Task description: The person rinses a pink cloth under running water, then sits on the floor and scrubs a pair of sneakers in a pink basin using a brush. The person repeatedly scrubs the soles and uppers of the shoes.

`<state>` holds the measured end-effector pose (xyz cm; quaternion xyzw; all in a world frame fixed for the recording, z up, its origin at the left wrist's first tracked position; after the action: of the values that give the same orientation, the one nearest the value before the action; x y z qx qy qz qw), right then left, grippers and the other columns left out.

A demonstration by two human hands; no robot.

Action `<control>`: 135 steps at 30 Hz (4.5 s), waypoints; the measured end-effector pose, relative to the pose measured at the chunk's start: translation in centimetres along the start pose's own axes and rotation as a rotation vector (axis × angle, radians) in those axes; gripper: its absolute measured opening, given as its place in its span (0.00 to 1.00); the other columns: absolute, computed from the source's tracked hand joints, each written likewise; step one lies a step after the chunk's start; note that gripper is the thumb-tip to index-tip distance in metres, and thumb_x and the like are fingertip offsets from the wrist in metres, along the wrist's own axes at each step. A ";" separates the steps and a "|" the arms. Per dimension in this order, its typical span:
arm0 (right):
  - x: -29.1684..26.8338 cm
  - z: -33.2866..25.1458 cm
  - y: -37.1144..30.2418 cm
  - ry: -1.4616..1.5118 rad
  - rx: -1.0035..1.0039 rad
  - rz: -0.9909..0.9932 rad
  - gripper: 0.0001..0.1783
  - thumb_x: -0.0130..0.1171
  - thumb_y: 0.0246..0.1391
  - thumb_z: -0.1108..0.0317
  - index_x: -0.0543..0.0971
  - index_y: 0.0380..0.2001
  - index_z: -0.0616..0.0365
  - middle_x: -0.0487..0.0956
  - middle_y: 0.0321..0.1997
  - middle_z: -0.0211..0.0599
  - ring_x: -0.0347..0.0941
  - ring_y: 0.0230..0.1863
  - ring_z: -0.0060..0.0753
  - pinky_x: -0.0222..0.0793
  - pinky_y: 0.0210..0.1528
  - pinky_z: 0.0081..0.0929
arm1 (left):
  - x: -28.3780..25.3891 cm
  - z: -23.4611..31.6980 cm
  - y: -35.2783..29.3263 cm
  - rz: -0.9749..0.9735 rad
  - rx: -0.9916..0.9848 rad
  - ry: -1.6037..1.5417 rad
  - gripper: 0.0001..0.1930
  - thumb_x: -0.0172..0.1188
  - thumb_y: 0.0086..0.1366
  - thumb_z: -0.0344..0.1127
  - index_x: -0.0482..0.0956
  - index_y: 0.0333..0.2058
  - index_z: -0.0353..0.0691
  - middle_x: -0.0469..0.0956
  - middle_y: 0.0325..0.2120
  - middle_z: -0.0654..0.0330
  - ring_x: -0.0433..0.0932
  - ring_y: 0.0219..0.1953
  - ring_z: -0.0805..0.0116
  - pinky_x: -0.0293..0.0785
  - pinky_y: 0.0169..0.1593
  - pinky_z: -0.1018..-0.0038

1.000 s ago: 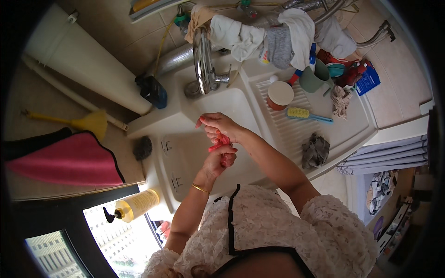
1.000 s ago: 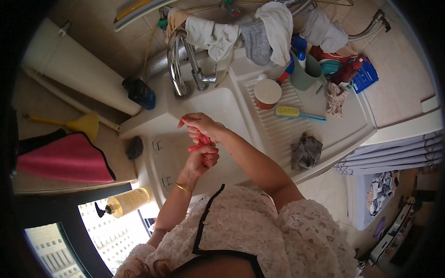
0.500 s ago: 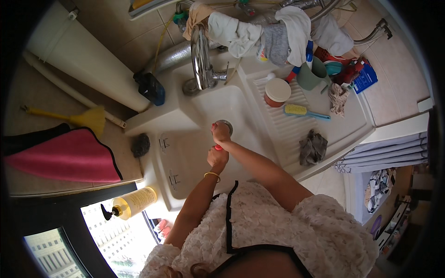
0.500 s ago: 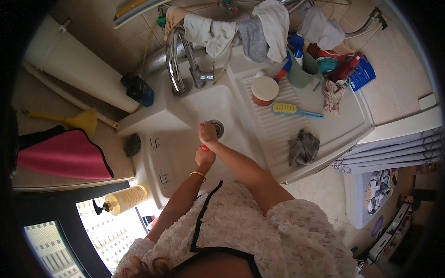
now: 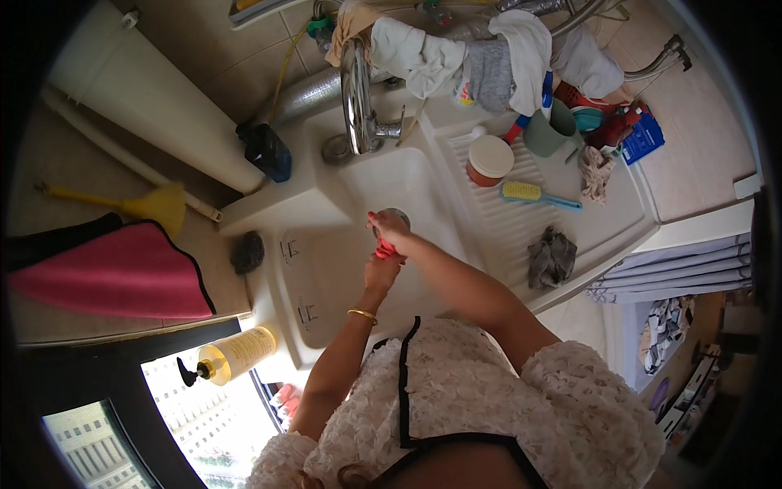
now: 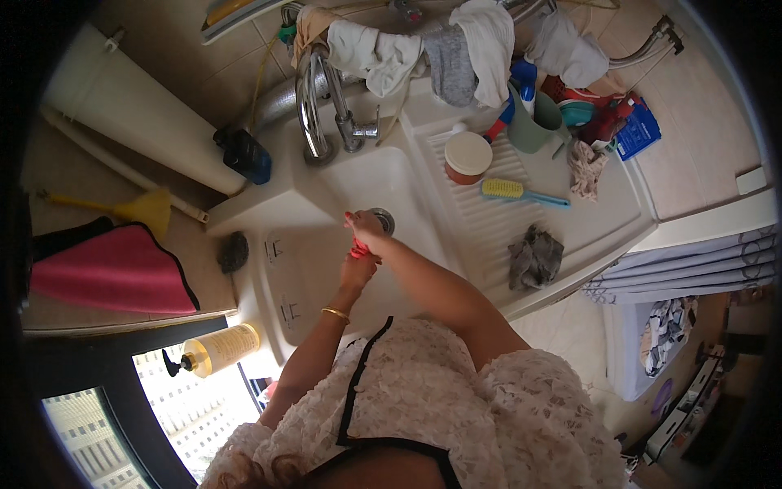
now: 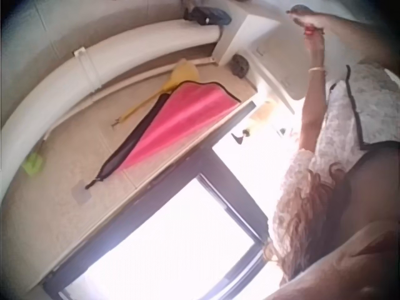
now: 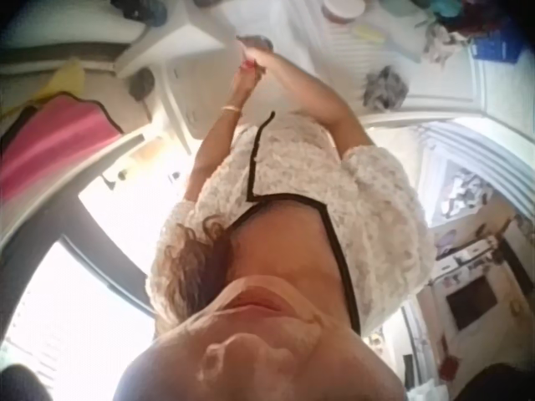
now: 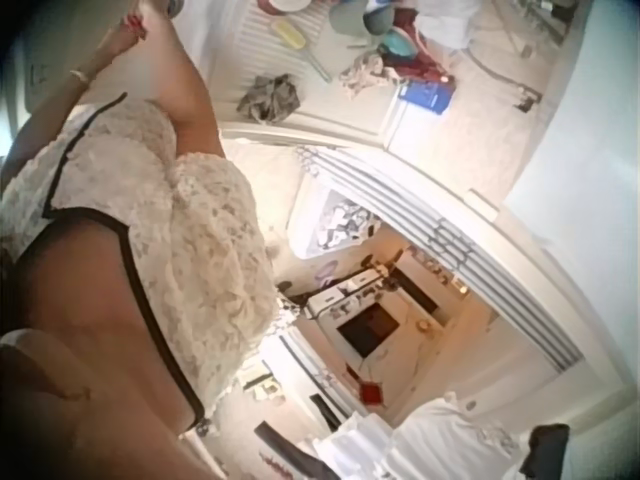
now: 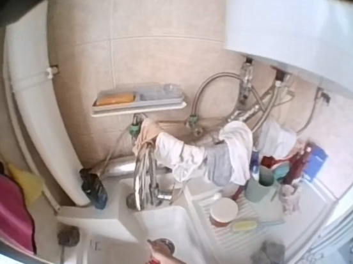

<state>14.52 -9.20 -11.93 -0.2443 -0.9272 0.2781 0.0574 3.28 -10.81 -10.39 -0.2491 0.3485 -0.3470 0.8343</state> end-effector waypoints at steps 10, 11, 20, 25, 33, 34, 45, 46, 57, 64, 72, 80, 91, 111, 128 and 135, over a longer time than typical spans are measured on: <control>1.1 -11.9 -10.7 0.930 0.037 -1.257 0.43 0.41 0.60 0.36 0.55 0.66 0.57 0.77 0.41 0.44 0.75 0.45 0.44 0.68 0.55 0.46 | -2.2 8.7 -8.7 -1.357 0.254 -1.393 0.11 0.60 0.58 0.44 0.69 0.25 0.48 0.65 0.12 0.73 0.61 0.13 0.76 0.53 0.19 0.78; 1.1 -12.2 -11.7 0.998 0.003 -1.227 0.45 0.36 0.60 0.34 0.50 0.68 0.57 0.75 0.34 0.40 0.75 0.44 0.44 0.68 0.52 0.44 | -2.3 8.7 -9.0 -1.360 0.271 -1.420 0.11 0.60 0.58 0.44 0.69 0.25 0.49 0.66 0.12 0.74 0.62 0.13 0.76 0.53 0.19 0.78; 0.8 -16.5 -12.8 0.536 -0.237 -1.222 0.24 0.48 0.63 0.62 0.65 0.60 0.61 0.62 0.17 0.22 0.59 0.23 0.17 0.60 0.31 0.20 | -3.9 8.8 -12.5 -1.404 0.095 -1.620 0.11 0.57 0.60 0.43 0.69 0.23 0.47 0.61 0.09 0.71 0.57 0.13 0.76 0.51 0.20 0.77; 1.4 -16.5 -13.1 0.352 -0.102 -0.793 0.14 0.45 0.66 0.63 0.74 0.44 0.62 0.58 0.11 0.21 0.51 0.12 0.15 0.52 0.18 0.17 | -4.6 8.7 -11.4 -0.902 0.094 -1.147 0.12 0.57 0.59 0.37 0.65 0.19 0.50 0.58 0.08 0.71 0.54 0.11 0.77 0.49 0.18 0.78; 2.3 -11.4 -9.6 0.177 -0.194 -0.326 0.14 0.43 0.65 0.66 0.75 0.36 0.65 0.62 0.11 0.29 0.54 0.09 0.19 0.51 0.11 0.24 | -2.9 2.9 -3.9 -0.077 0.225 -0.512 0.08 0.61 0.53 0.35 0.74 0.21 0.41 0.73 0.14 0.63 0.70 0.17 0.74 0.62 0.19 0.72; 2.3 -10.4 -9.0 0.142 -0.193 -0.271 0.14 0.43 0.65 0.66 0.75 0.36 0.65 0.63 0.11 0.29 0.54 0.08 0.19 0.51 0.11 0.25 | -2.5 1.9 -2.7 0.034 0.276 -0.423 0.08 0.61 0.54 0.36 0.75 0.22 0.40 0.75 0.16 0.59 0.74 0.20 0.70 0.66 0.22 0.69; 0.3 5.3 2.2 0.095 -0.044 0.514 0.12 0.50 0.56 0.68 0.82 0.27 0.60 0.80 0.26 0.39 0.74 0.25 0.35 0.70 0.30 0.32 | 0.7 0.1 0.2 0.296 0.178 0.469 0.14 0.55 0.58 0.42 0.81 0.32 0.37 0.81 0.33 0.45 0.81 0.38 0.48 0.77 0.42 0.61; 0.7 5.5 1.5 0.102 0.035 0.528 0.11 0.51 0.54 0.68 0.82 0.26 0.59 0.81 0.29 0.40 0.75 0.29 0.36 0.71 0.33 0.33 | 0.5 -0.4 0.3 0.285 0.169 0.513 0.15 0.56 0.57 0.44 0.82 0.32 0.39 0.81 0.33 0.46 0.81 0.38 0.49 0.77 0.42 0.61; 1.9 0.5 1.7 0.176 0.088 -0.288 0.18 0.61 0.55 0.57 0.77 0.31 0.65 0.78 0.24 0.40 0.76 0.23 0.35 0.73 0.30 0.30 | -2.1 -1.2 0.4 0.379 0.269 0.374 0.14 0.61 0.51 0.38 0.80 0.36 0.38 0.82 0.30 0.52 0.83 0.33 0.56 0.78 0.34 0.63; 0.9 -4.6 -1.2 -0.254 -0.491 -0.754 0.28 0.54 0.60 0.53 0.67 0.59 0.54 0.76 0.51 0.41 0.72 0.55 0.39 0.67 0.55 0.32 | -9.3 -1.6 -3.7 -0.161 0.196 -0.409 0.09 0.62 0.48 0.28 0.79 0.32 0.38 0.74 0.19 0.64 0.71 0.18 0.78 0.62 0.17 0.80; 3.4 -0.2 -7.5 0.426 0.349 -0.602 0.41 0.62 0.52 0.58 0.55 0.65 0.52 0.69 0.58 0.46 0.68 0.58 0.40 0.68 0.55 0.44 | -10.4 -4.6 -3.4 0.117 0.087 -0.224 0.05 0.60 0.48 0.27 0.78 0.27 0.38 0.69 0.12 0.68 0.67 0.11 0.77 0.60 0.14 0.78; -0.1 -10.4 -12.9 0.111 -0.614 -0.285 0.25 0.62 0.46 0.77 0.71 0.51 0.60 0.76 0.45 0.35 0.73 0.47 0.25 0.71 0.50 0.26 | -10.4 3.5 -7.6 -0.234 0.543 -0.410 0.29 0.66 0.53 0.32 0.67 0.53 0.32 0.75 0.44 0.53 0.77 0.40 0.68 0.76 0.37 0.72; -5.6 1.4 -8.1 -0.500 -0.521 0.376 0.17 0.61 0.46 0.73 0.72 0.41 0.57 0.77 0.29 0.40 0.74 0.28 0.32 0.71 0.34 0.30 | -3.4 -5.1 1.8 -0.166 0.535 0.206 0.44 0.69 0.52 0.42 0.55 0.64 0.40 0.49 0.66 0.50 0.58 0.63 0.46 0.54 0.65 0.52; -4.7 -11.1 -15.2 0.692 -0.392 -0.391 0.29 0.58 0.51 0.70 0.66 0.58 0.60 0.75 0.50 0.38 0.72 0.48 0.28 0.71 0.45 0.28 | -8.8 6.7 -9.8 0.145 0.762 -0.306 0.16 0.59 0.60 0.21 0.68 0.46 0.35 0.74 0.30 0.62 0.72 0.25 0.76 0.71 0.28 0.78; -12.7 -13.2 -17.8 0.488 -0.516 0.081 0.19 0.58 0.56 0.70 0.73 0.51 0.60 0.75 0.36 0.24 0.62 0.24 0.09 0.55 0.21 0.12 | -15.7 5.6 -11.8 -0.070 0.782 -0.201 0.23 0.69 0.52 0.25 0.72 0.47 0.36 0.74 0.41 0.60 0.74 0.41 0.72 0.74 0.47 0.75; -7.1 -14.6 -18.1 0.408 -0.438 -0.310 0.20 0.55 0.55 0.74 0.73 0.52 0.60 0.79 0.40 0.29 0.70 0.29 0.13 0.62 0.28 0.13 | -12.6 5.6 -11.1 0.041 0.963 0.266 0.31 0.74 0.47 0.31 0.71 0.50 0.37 0.74 0.44 0.56 0.74 0.49 0.63 0.72 0.52 0.70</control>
<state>16.68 -18.67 10.36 -0.1574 -0.9605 0.0055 0.2295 -3.47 -7.37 5.61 0.2176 0.2568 -0.4809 0.8096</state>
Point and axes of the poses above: each hand's wrist, its own y-axis towards the middle knuckle, its own x-axis out of the palm, z = x × y, the point moved 4 cm from there along y, towards the middle knuckle
